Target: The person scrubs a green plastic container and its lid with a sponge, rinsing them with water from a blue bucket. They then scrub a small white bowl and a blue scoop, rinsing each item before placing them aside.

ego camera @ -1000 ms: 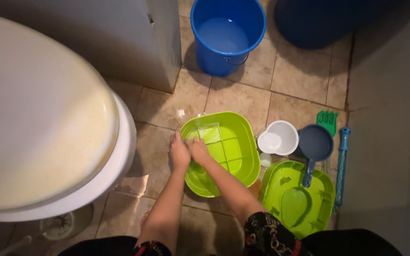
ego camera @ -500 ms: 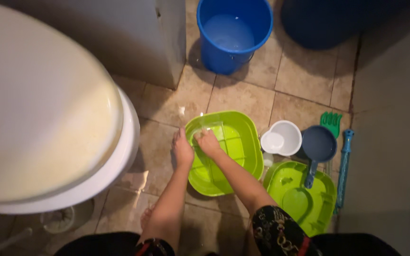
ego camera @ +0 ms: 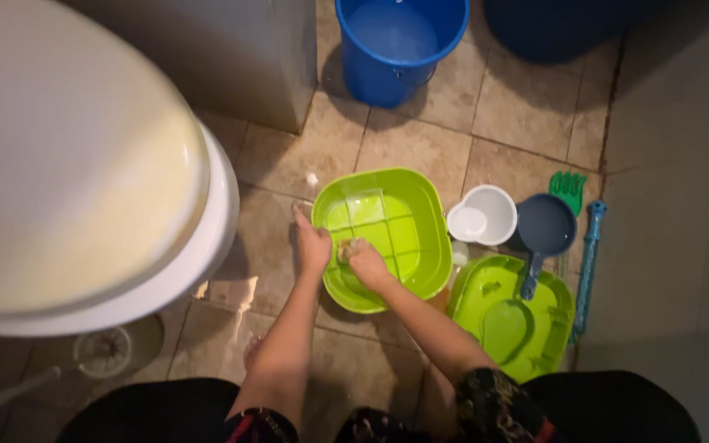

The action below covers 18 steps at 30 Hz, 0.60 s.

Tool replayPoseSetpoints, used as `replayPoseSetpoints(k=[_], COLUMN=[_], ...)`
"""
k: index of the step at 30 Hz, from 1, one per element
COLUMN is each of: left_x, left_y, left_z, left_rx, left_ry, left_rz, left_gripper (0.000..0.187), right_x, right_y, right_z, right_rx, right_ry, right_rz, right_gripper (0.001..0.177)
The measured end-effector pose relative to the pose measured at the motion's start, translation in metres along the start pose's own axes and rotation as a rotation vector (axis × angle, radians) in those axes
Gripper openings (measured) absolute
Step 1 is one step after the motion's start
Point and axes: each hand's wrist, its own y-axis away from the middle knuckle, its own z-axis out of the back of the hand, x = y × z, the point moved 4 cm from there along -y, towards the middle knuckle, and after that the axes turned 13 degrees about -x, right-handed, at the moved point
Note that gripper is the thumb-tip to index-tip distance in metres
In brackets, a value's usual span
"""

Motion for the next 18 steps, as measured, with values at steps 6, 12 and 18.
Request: replayPoseSetpoints(k=[6,12,18], left_x=[0.008,-0.015,-0.025], left_y=[0.061,0.071,0.065], left_z=[0.015,0.027,0.029], left_rx=[-0.092,0.113,-0.079], left_ry=[-0.077,-0.174,0.043], left_rz=[-0.192,0.195,-0.070], left_gripper=[0.077,0.073,0.076], right_x=[0.011,0.013,0.004], right_y=[-0.004,-0.026,-0.002], right_z=[-0.061,-0.069,-0.051], right_rx=[0.154,-0.261,0.227], right_ry=[0.169,-0.144,-0.198], right_rz=[-0.145,-0.359,-0.139], right_gripper=[0.022,0.025,0.022])
